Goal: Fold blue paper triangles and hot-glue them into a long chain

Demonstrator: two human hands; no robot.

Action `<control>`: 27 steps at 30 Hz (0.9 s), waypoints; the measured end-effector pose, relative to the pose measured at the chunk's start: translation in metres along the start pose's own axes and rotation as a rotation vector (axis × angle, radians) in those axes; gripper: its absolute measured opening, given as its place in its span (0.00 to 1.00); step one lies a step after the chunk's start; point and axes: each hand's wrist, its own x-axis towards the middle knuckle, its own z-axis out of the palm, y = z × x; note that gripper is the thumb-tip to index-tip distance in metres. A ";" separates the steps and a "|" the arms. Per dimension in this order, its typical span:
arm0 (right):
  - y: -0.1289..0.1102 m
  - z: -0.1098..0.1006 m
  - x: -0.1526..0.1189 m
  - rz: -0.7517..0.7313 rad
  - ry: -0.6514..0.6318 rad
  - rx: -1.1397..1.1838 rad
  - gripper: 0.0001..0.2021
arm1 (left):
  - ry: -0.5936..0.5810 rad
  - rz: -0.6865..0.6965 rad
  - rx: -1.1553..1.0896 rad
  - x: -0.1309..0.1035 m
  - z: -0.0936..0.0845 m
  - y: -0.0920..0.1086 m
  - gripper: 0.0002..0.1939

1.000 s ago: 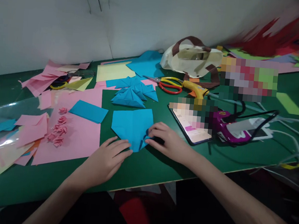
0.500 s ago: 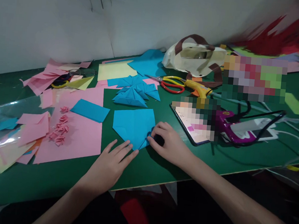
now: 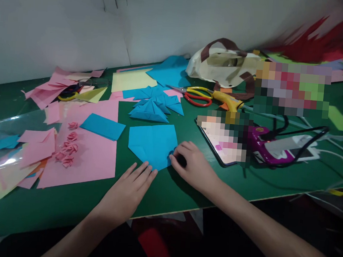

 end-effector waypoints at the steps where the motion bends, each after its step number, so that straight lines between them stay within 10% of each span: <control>1: 0.000 0.000 0.000 0.002 0.001 -0.003 0.09 | -0.006 0.001 0.003 0.000 0.000 0.000 0.29; 27: -0.001 0.009 -0.006 0.070 0.064 -0.182 0.10 | -0.061 -0.292 0.001 0.009 0.003 0.030 0.34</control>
